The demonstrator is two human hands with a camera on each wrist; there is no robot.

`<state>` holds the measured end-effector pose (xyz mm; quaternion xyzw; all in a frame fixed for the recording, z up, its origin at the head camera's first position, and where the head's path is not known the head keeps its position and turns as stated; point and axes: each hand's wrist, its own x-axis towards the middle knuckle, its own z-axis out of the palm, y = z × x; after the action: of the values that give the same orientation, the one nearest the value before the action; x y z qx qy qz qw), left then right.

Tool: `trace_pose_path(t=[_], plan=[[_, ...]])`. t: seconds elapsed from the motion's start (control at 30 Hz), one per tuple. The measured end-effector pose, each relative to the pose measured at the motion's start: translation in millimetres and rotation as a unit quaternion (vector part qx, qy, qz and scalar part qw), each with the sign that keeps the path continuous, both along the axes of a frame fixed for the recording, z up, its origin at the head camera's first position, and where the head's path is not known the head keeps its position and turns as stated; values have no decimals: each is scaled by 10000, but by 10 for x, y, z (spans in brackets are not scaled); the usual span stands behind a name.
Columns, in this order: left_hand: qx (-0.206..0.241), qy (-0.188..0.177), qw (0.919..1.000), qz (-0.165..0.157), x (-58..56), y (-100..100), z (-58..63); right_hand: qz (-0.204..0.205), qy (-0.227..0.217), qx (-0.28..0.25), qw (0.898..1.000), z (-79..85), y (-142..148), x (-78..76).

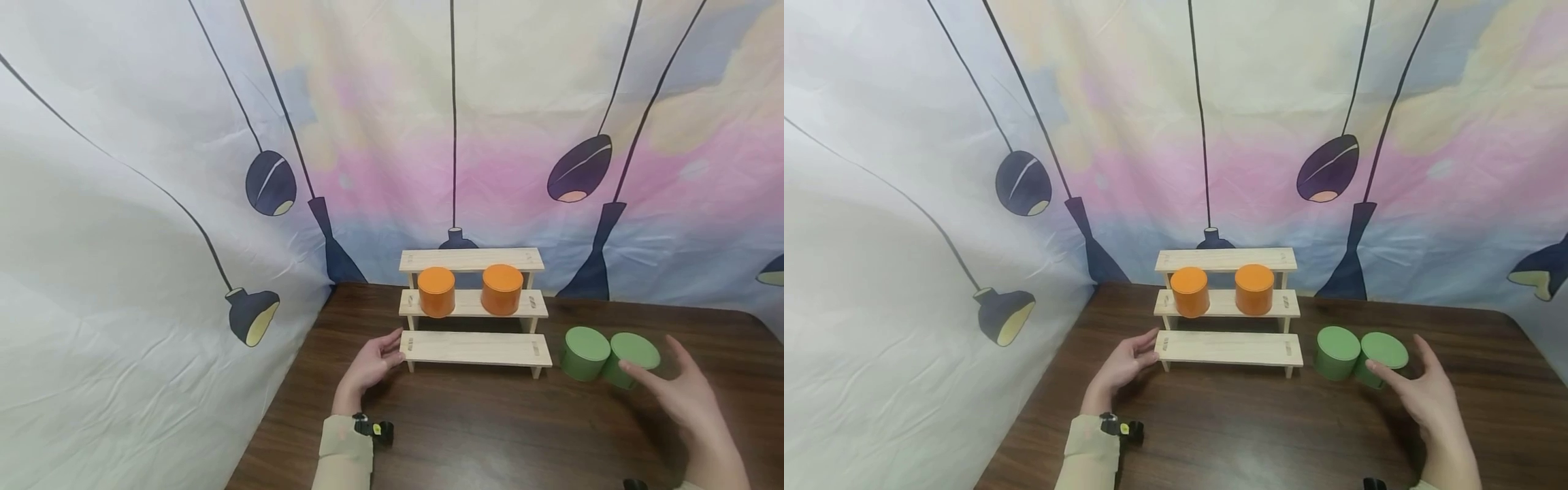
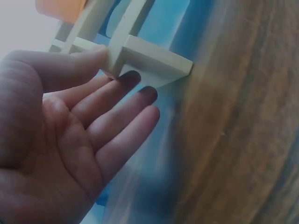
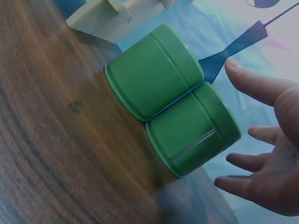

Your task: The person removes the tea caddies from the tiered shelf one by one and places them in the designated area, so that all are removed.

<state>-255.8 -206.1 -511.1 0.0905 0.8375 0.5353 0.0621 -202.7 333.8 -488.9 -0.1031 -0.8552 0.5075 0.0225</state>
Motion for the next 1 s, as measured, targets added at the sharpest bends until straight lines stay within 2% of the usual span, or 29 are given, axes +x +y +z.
trace_pose_path(t=[0.13, 0.23, 0.33, 0.43, 0.53, 0.63, 0.7, 0.87, 1.0], plan=[[-84, 135, 9997, 191, -12, 2, 59, -159, 55, 64, 9998, 122, -51, 8], [224, 344, 9971, 640, -31, 28, 105, -442, 180, 21, 9989, 237, -127, 19], [526, 521, 9893, 1261, -78, 95, 155, -927, 419, -295, 9944, 343, -262, 40], [636, 554, 9814, 1727, -148, 179, 241, -1451, 778, -755, 9835, 412, -469, 41], [789, 531, 9791, 1795, -244, 249, 339, -1699, 1450, -1245, 9668, 443, -722, -20], [917, 480, 9814, 1618, -336, 288, 408, -1383, 2228, -1442, 9542, 445, -966, -127], [945, 410, 9837, 1476, -392, 293, 429, -966, 2482, -1470, 9526, 439, -1109, -205], [848, 181, 9896, 1148, -486, 270, 482, 103, 2465, -999, 9639, 417, -1369, -387], [573, 84, 9952, 794, -578, 232, 537, 892, 2369, -686, 9650, 388, -1487, -533]])
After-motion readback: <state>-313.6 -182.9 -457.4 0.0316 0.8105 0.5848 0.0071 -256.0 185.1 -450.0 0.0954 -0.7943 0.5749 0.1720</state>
